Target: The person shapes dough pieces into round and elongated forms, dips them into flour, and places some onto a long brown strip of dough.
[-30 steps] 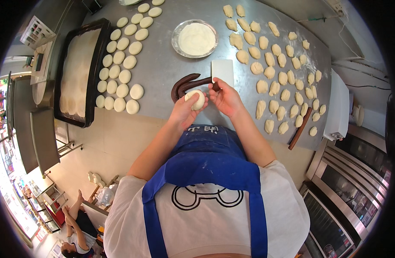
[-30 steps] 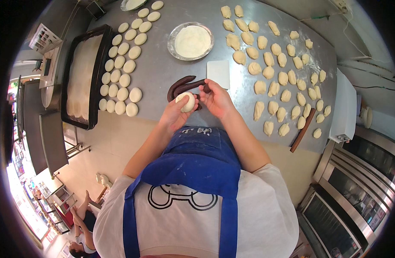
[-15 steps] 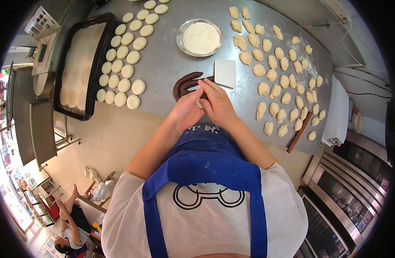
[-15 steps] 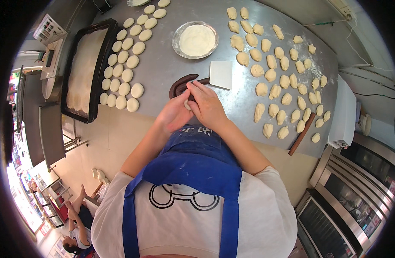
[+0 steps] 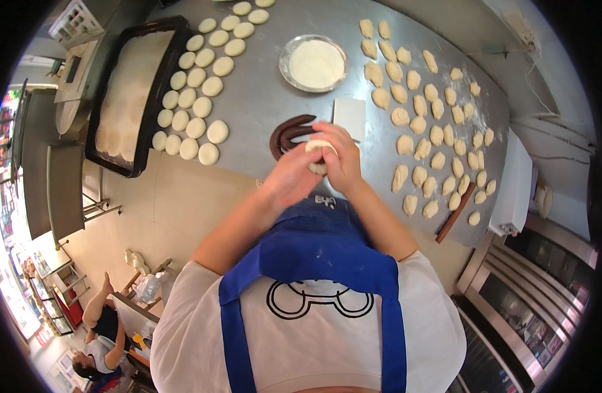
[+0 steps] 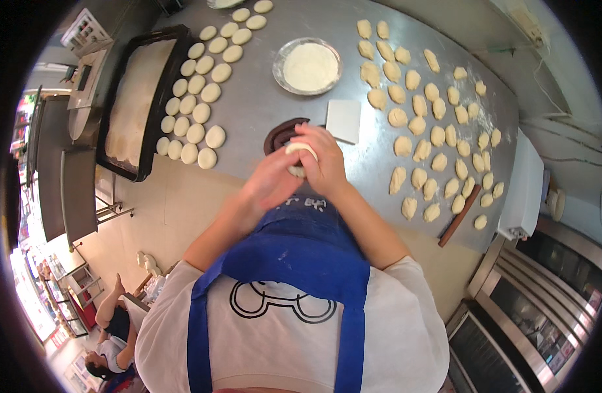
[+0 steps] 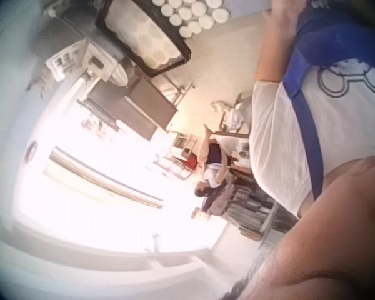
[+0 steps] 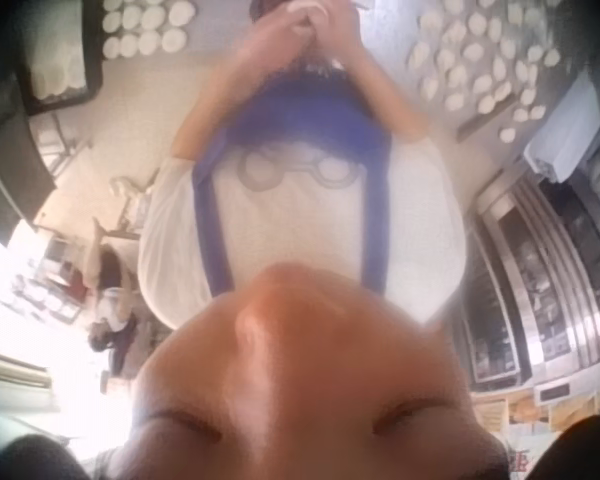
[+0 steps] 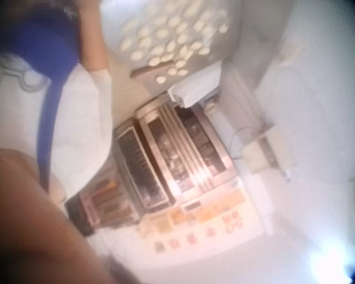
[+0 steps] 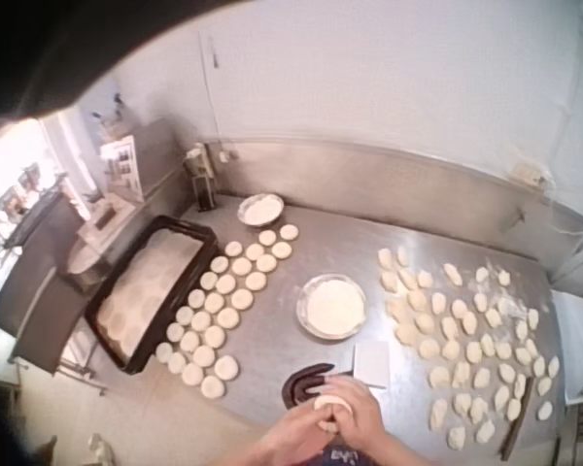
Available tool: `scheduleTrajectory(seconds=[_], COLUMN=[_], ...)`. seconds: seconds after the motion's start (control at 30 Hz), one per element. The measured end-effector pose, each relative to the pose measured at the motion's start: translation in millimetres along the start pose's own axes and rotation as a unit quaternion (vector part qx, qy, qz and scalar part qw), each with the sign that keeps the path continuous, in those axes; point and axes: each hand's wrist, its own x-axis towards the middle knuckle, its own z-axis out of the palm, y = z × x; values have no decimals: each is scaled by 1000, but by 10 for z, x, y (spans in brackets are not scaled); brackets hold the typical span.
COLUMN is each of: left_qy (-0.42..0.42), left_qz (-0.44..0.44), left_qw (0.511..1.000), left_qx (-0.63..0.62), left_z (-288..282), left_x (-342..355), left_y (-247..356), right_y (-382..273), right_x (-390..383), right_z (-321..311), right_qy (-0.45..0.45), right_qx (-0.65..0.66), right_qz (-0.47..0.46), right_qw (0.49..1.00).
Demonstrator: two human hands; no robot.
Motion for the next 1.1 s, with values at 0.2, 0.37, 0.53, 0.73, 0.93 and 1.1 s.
scheduleTrajectory(seconds=[0.2,0.37,0.53,0.73,0.93,1.1], left_qy=[95,127,204,181,218,225], left_qz=[35,164,311,289,247,221], left_qw=[993,970,859,872,942,914], left_qx=[68,126,352,351,64,254], left_z=[16,-34,-25,-49,96,65], left_x=[-11,87,11,-119,-102,-105], left_y=[-115,-154,39,105,-51,16], right_y=[-216,-41,-288,-371,66,-78], right_x=[115,196,367,448,336,401], right_z=[181,468,796,609,675,748], right_qy=[33,62,180,43,28,72], right_qx=[-105,3,196,30,-91,-163], right_qz=[-52,3,60,-13,-175,-209], right_qw=[993,998,962,999,980,962])
